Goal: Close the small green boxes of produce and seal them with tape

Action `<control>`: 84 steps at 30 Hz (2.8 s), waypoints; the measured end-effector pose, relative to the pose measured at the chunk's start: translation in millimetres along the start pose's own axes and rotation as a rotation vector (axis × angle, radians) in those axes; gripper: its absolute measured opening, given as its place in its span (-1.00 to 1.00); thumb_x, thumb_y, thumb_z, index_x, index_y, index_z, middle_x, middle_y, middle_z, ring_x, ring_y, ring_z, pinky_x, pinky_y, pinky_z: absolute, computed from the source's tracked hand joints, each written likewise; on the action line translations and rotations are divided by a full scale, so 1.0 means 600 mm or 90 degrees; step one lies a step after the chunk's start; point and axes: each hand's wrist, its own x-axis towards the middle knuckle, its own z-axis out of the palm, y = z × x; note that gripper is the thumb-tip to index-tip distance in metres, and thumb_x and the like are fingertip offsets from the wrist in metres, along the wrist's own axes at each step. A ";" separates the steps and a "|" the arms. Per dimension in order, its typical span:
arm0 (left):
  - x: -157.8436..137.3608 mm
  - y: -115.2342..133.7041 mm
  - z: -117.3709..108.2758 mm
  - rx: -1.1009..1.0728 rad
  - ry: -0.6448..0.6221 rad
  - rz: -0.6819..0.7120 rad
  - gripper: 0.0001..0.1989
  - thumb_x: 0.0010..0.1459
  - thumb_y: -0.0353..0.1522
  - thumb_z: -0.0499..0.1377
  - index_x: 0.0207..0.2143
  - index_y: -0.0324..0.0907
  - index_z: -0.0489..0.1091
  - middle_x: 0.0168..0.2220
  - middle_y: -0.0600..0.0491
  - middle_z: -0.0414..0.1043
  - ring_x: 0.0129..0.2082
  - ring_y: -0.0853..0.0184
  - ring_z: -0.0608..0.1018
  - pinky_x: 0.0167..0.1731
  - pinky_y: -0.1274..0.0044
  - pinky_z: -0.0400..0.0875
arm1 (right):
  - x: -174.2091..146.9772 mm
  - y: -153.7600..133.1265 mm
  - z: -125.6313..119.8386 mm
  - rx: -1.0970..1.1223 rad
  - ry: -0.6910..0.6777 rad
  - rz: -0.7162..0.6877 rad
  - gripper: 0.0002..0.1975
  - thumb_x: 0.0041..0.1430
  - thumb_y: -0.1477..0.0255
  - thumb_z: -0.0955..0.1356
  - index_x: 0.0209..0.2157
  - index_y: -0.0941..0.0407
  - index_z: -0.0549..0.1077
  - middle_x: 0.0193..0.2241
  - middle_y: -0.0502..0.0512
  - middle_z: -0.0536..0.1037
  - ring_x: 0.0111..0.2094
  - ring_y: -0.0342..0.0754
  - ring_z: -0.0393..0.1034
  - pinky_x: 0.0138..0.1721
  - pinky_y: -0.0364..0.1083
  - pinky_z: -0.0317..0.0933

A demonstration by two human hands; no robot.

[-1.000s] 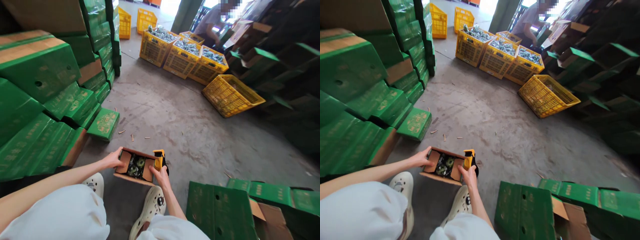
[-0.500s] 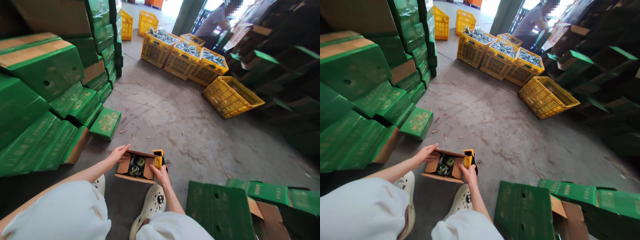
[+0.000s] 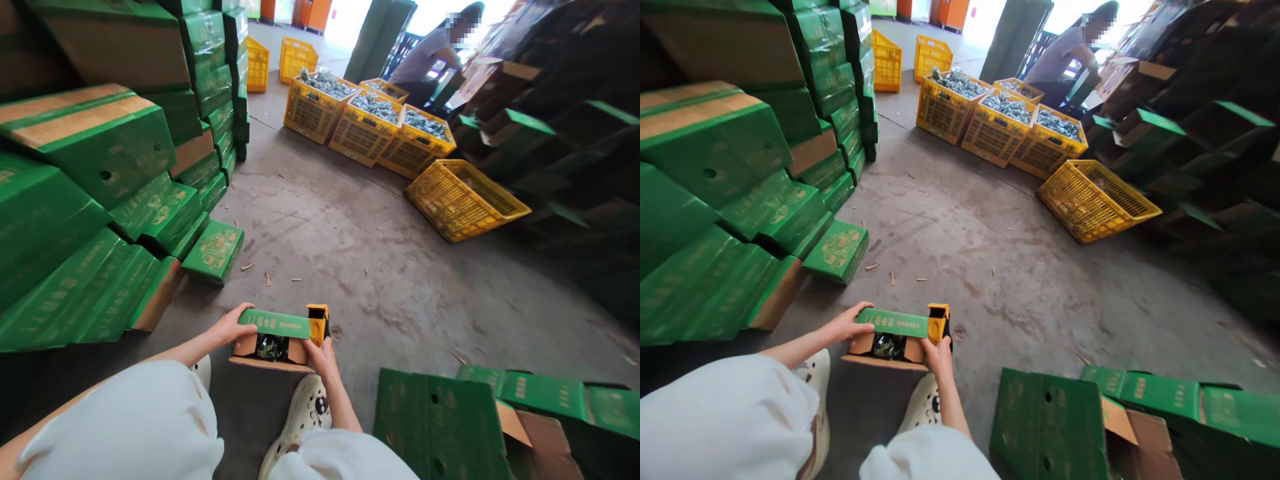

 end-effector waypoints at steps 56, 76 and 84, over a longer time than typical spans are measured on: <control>-0.003 -0.033 0.082 0.745 0.077 0.444 0.24 0.02 0.23 0.27 0.50 -0.27 -0.12 0.45 -0.45 -0.02 0.46 -0.25 0.05 0.40 0.00 -0.20 | -0.024 -0.047 0.012 -0.229 0.080 -0.085 -0.16 0.11 -0.09 0.41 0.20 0.17 0.19 -0.02 0.42 0.60 0.11 0.37 0.46 0.04 0.08 0.31; -0.007 -0.022 0.083 0.733 0.056 0.449 0.25 -0.01 0.14 0.35 0.50 -0.24 -0.16 0.46 -0.46 -0.11 0.46 -0.34 -0.04 0.37 -0.10 -0.31 | -0.076 -0.176 0.005 -0.004 -0.077 -0.178 -0.39 0.10 -0.16 0.35 -0.43 0.17 0.50 -0.57 0.00 0.43 -0.51 -0.09 0.26 -0.49 -0.17 0.13; 0.005 -0.021 0.069 0.688 0.035 0.471 0.19 0.01 0.04 0.37 0.49 -0.22 -0.14 0.46 -0.43 -0.10 0.44 -0.32 0.03 0.38 -0.03 -0.21 | -0.081 -0.187 -0.016 0.016 -0.078 -0.177 -0.34 0.11 -0.23 0.33 -0.41 0.17 0.49 -0.56 0.02 0.44 -0.52 -0.10 0.25 -0.53 -0.17 0.14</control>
